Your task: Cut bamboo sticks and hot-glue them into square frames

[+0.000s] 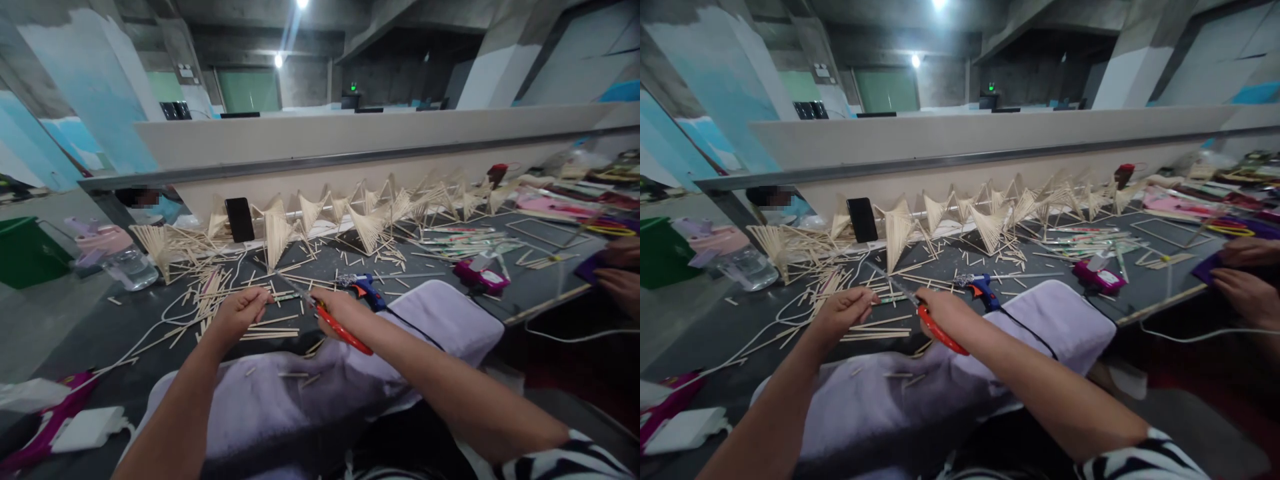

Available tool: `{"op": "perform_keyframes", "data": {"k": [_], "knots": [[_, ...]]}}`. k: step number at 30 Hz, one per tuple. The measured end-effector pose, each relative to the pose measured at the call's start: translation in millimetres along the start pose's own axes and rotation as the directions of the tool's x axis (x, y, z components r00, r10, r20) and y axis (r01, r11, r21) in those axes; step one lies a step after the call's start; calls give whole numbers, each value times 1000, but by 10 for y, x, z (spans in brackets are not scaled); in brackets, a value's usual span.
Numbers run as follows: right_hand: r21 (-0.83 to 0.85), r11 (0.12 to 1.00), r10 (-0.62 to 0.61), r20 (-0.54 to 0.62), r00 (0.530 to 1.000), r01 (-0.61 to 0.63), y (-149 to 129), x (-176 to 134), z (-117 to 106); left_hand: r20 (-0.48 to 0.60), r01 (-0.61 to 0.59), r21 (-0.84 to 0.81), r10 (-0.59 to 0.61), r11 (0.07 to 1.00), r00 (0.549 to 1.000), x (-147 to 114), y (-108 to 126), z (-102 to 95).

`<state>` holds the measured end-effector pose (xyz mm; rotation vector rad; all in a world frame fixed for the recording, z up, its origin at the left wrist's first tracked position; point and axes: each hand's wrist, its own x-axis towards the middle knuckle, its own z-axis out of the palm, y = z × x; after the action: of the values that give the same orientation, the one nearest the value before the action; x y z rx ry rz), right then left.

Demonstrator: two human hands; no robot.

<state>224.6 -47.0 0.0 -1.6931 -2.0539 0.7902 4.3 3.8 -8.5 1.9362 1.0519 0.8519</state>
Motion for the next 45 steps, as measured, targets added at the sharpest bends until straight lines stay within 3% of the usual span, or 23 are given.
{"op": "perform_keyframes", "data": {"k": [4, 9, 15, 21, 25, 28, 30, 32, 34, 35, 37, 39, 42, 45], "knots": [[-440, 895, 30, -99, 995, -71, 298, -110, -38, 200, -178, 323, 117, 930, 973, 33, -134, -26], [-576, 816, 60, -15, 998, -58, 464, -203, 2, 429, -236, 521, -13, 820, 903, -17, -249, 21], [-561, 827, -14, 13, 1000, 19, 463, -148, -11, 408, -172, 658, -155, 733, 900, -26, -219, 69], [-517, 848, -108, 46, 993, 116, 497, 14, 25, 357, -160, 808, -254, 567, 899, 72, -195, 179], [-491, 856, -151, 67, 986, 164, 554, 86, 21, 388, -155, 811, -320, 564, 864, 131, -52, 171], [-448, 867, -192, 101, 976, 217, 582, 108, 40, 431, -107, 704, -302, 702, 851, 166, 159, -4], [-425, 871, -219, 116, 969, 248, 576, 108, 72, 413, -69, 580, -220, 811, 884, 206, 313, -158], [-404, 873, -243, 124, 962, 272, 548, 99, 109, 323, -14, 432, -140, 902, 936, 268, 440, -273], [-386, 875, -261, 130, 957, 291, 503, 79, 140, 123, 28, 163, -49, 986, 991, 345, 520, -306], [-380, 876, -267, 133, 955, 297, 477, 66, 151, 19, 19, -15, -19, 1000, 1000, 385, 539, -290], [-374, 877, -269, 134, 954, 300, 422, 38, 173, -121, -37, -346, -5, 938, 993, 456, 525, -211], [-373, 882, -260, 129, 957, 290, 364, 12, 196, -140, -59, -536, -20, 842, 990, 496, 435, -96], [-370, 890, -239, 119, 964, 266, 277, -2, 241, -86, -1, -596, -62, 803, 994, 481, 158, 93], [-373, 866, -304, 138, 943, 334, 194, 33, 303, 46, 177, -521, -179, 835, 983, 419, -161, 230]]}}
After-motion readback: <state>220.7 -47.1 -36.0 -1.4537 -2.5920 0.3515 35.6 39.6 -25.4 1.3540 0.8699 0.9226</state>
